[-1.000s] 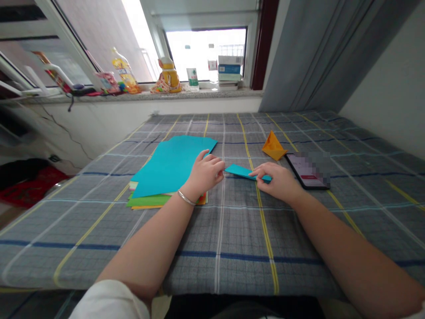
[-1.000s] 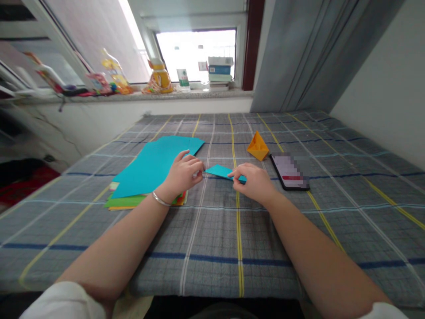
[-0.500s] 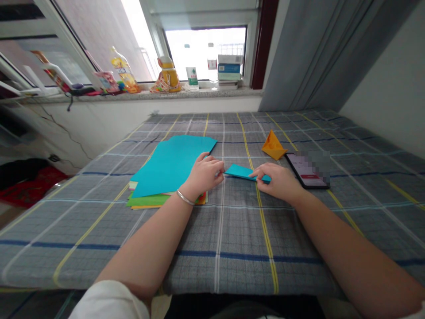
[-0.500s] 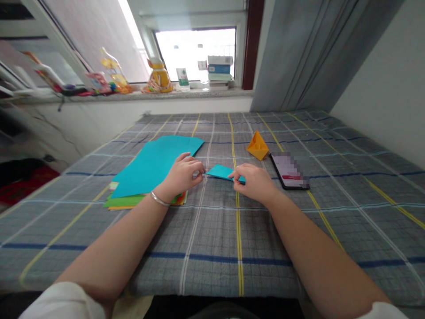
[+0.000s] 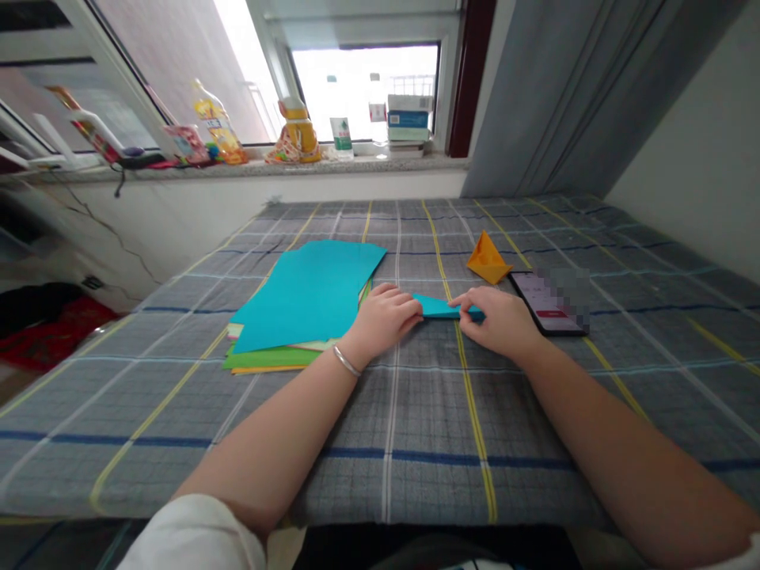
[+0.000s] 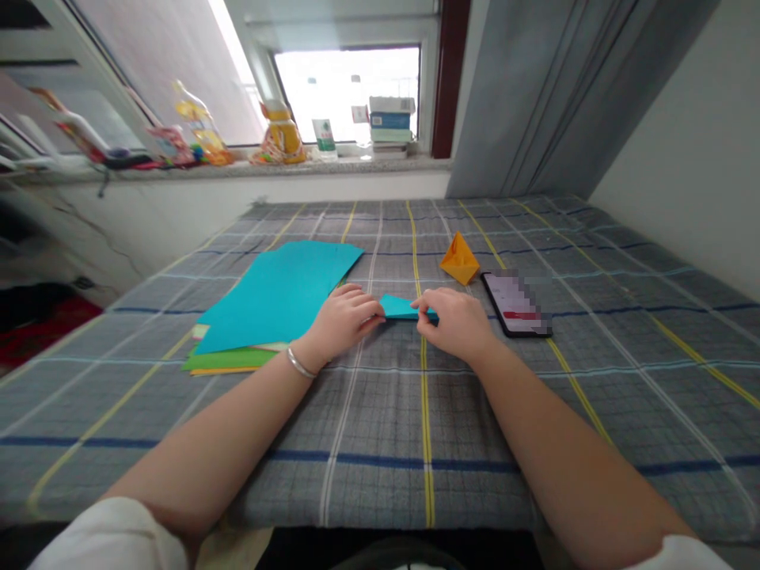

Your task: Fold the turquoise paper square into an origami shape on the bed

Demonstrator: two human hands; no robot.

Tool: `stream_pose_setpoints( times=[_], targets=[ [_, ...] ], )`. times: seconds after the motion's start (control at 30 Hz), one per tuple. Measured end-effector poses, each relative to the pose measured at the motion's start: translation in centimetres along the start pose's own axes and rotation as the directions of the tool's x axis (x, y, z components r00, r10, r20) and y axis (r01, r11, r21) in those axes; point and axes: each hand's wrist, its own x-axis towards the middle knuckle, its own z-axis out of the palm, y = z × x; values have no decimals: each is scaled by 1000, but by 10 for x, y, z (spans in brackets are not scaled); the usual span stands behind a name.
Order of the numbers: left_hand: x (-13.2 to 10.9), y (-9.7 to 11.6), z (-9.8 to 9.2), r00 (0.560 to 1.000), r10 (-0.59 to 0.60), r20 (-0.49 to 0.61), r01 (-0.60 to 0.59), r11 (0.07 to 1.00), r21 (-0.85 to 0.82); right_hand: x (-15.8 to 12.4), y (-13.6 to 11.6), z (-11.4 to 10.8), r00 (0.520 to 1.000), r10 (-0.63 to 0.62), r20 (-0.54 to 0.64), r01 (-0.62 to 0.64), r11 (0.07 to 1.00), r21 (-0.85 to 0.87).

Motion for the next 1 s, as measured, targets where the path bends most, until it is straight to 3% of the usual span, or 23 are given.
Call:
stream_pose_setpoints(
  times=[0.17,0.37,0.57,0.7,0.77,0.87,0.93,1.0],
  targets=[
    [2,9,1,995,50,-89,-42,995,87,3,-17,-3,992,-79,-97,63,985,-158],
    [1,13,-7,990,41,-132,-20,987,159,5,-20,-2,989,-84,-120,64,985,-161],
    [-5,-3,-11,986,-24,-165,55,981,185,3,1,1,996,45,-83,-63,969,-238],
    [-8,-14,-9,964,-86,-250,117,987,112,1,14,-4,971,229,-68,-239,931,-275],
    [-8,-17,-8,951,-100,-292,132,987,92,2,16,-5,930,358,-77,-366,913,-179],
    [-8,-17,-6,946,-57,-320,92,991,96,2,14,2,851,524,39,-517,822,238],
    [-8,-15,-4,947,-8,-320,42,994,98,3,11,11,791,569,225,-596,635,491],
    [-8,-13,-1,952,34,-304,-9,997,83,4,8,21,705,587,398,-686,422,593]
  ],
)
